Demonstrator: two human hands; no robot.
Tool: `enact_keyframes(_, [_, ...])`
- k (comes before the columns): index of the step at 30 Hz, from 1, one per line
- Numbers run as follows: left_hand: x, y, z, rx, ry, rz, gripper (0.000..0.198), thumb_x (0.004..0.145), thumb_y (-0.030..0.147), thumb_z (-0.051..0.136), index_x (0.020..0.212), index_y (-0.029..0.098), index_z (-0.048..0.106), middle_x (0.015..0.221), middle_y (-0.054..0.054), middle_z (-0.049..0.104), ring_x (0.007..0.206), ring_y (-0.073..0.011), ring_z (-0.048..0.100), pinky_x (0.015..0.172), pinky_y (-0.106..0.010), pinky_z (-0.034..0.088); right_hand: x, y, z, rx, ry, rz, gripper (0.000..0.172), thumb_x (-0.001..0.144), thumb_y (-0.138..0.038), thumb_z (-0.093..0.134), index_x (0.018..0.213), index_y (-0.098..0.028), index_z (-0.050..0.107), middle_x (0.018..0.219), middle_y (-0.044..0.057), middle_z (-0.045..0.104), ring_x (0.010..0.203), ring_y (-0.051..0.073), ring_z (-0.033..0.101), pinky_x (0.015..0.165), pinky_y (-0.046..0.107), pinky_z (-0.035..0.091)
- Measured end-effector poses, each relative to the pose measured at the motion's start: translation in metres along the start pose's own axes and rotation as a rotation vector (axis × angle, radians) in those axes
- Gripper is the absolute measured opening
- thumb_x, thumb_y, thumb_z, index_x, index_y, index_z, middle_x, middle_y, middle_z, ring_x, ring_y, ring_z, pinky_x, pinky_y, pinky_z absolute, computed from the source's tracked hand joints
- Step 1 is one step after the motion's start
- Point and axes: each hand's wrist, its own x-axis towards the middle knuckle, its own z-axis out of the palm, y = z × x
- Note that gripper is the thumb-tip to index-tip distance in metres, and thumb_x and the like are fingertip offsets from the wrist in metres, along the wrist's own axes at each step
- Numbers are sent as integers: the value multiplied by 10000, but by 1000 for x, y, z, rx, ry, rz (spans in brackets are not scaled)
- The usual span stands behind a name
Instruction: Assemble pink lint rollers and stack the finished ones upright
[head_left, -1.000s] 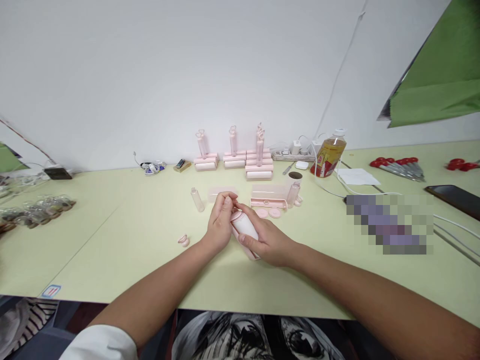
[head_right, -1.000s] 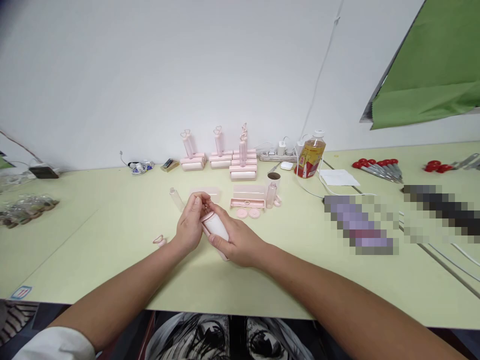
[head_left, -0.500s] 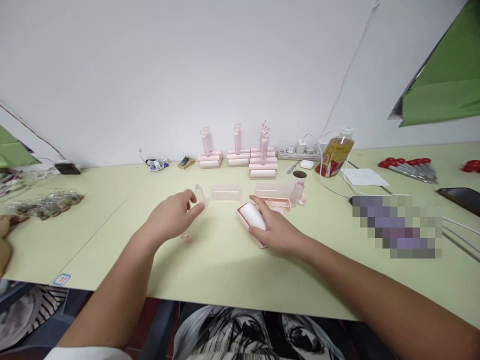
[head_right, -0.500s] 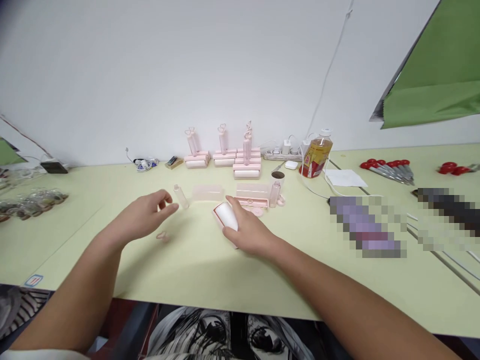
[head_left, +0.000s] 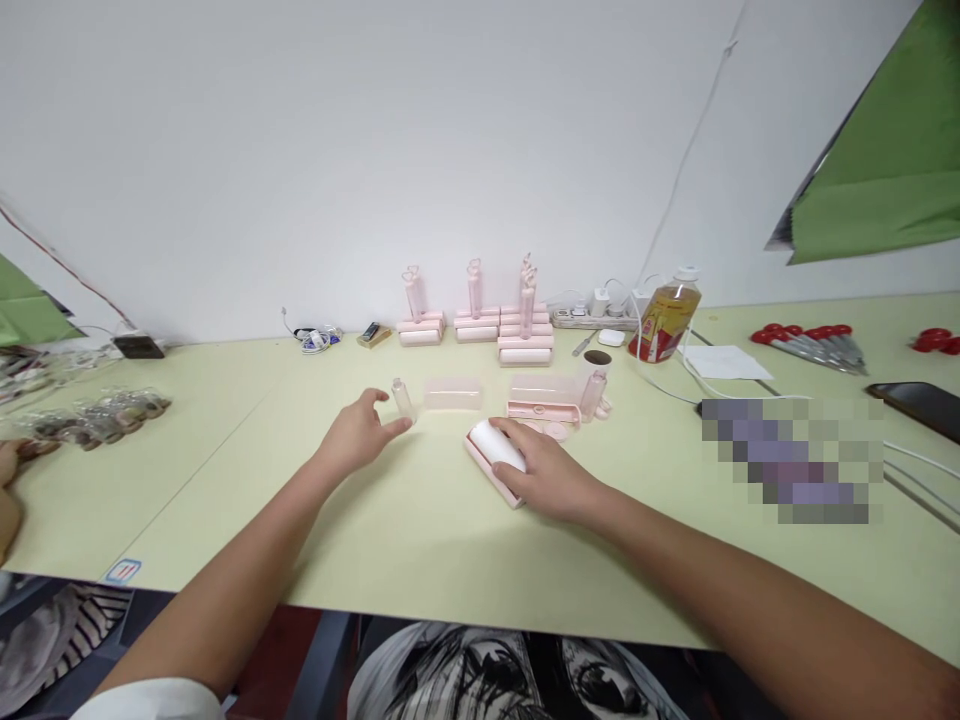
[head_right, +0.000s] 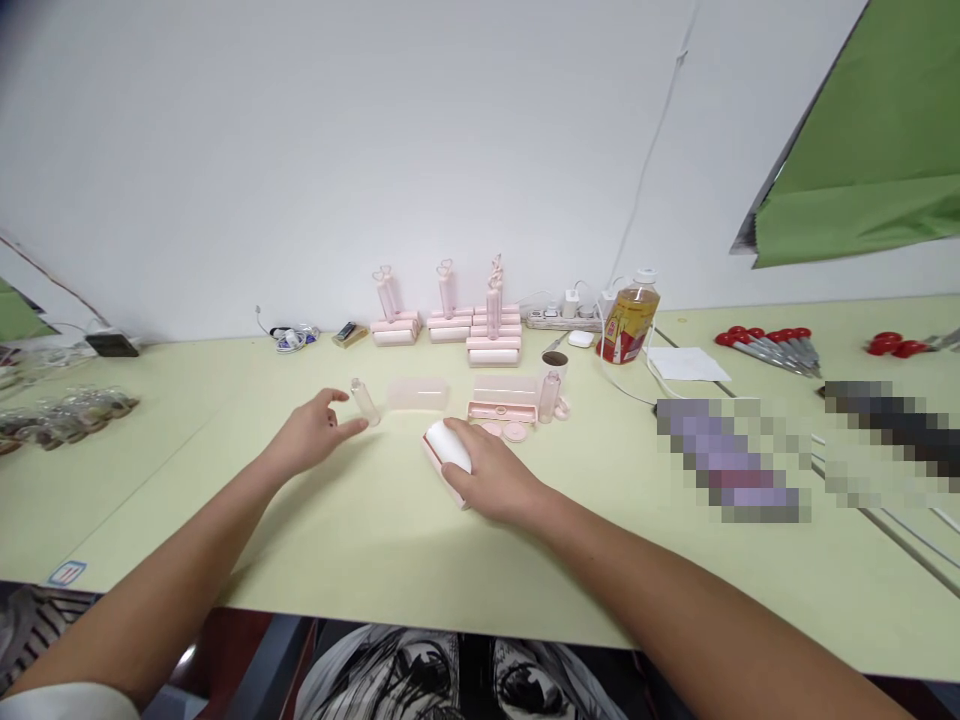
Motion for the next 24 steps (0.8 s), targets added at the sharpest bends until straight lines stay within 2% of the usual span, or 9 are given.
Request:
enact_keyframes(2, [15,6,-4,-58,8,-10,720,703,641,620,1248,188,503,798,-50,638,683,-230,613,577,-276,375,1,0,2,-7,-1,3,596,868,-324,528,1435,-196,397,1408,146,499,1260,323,474,1030,494,364])
enact_keyframes(4, [24,11,-5,-90,-24,12,582,728,612,605,1129,191,589,754,-40,631,655,-218,603,575,-274,375,1,-1,2,-16,-22,15,619,876,-355,523,1447,-169,372,1432,158,470,1281,324,451,1039,491,357])
enact_keyframes(6, [27,16,-5,-96,-27,41,384,768,552,576,891,195,641,682,-26,604,615,-198,575,565,-271,365,1,-4,1,-32,-44,17,617,887,-394,515,1440,-158,376,1439,164,458,1285,324,441,1037,488,357])
enact_keyframes(8, [21,23,-6,-125,-10,74,327,777,517,576,724,196,608,630,-12,571,581,-177,537,548,-265,351,0,-8,-1,-72,-6,3,603,890,-436,517,1416,-163,407,1418,165,472,1273,330,440,1022,492,364])
enact_keyframes(10, [8,35,-8,-232,-47,136,346,773,526,598,679,194,577,615,2,544,558,-153,499,527,-252,338,-3,-15,-4,-118,105,-59,562,889,-455,521,1368,-167,457,1328,164,531,1223,327,459,988,489,381])
enact_keyframes(14, [-25,70,0,-539,-313,361,365,785,531,624,690,180,586,602,14,508,532,-121,447,508,-237,337,-10,-26,-7,-50,288,-264,462,880,-460,558,1245,-179,527,996,108,623,957,259,544,843,410,438])
enact_keyframes(16, [-36,86,10,-649,-365,485,319,804,486,629,740,174,610,665,-7,568,595,-136,500,552,-244,383,-12,-28,-6,115,252,-262,461,862,-465,600,1227,-201,503,809,29,605,748,188,551,694,327,446])
enact_keyframes(19, [-40,99,28,-785,-324,505,295,803,459,651,769,174,581,691,1,571,629,-131,508,573,-236,390,-12,-24,-4,332,187,-166,465,834,-448,652,1199,-219,480,578,-88,459,516,109,444,522,239,358])
enact_keyframes(24, [-35,91,49,-935,-276,478,358,782,492,669,730,170,522,623,42,475,566,-93,427,532,-214,345,-6,-19,-6,423,129,-75,421,783,-433,705,1105,-202,565,510,-111,394,467,84,378,466,211,301])
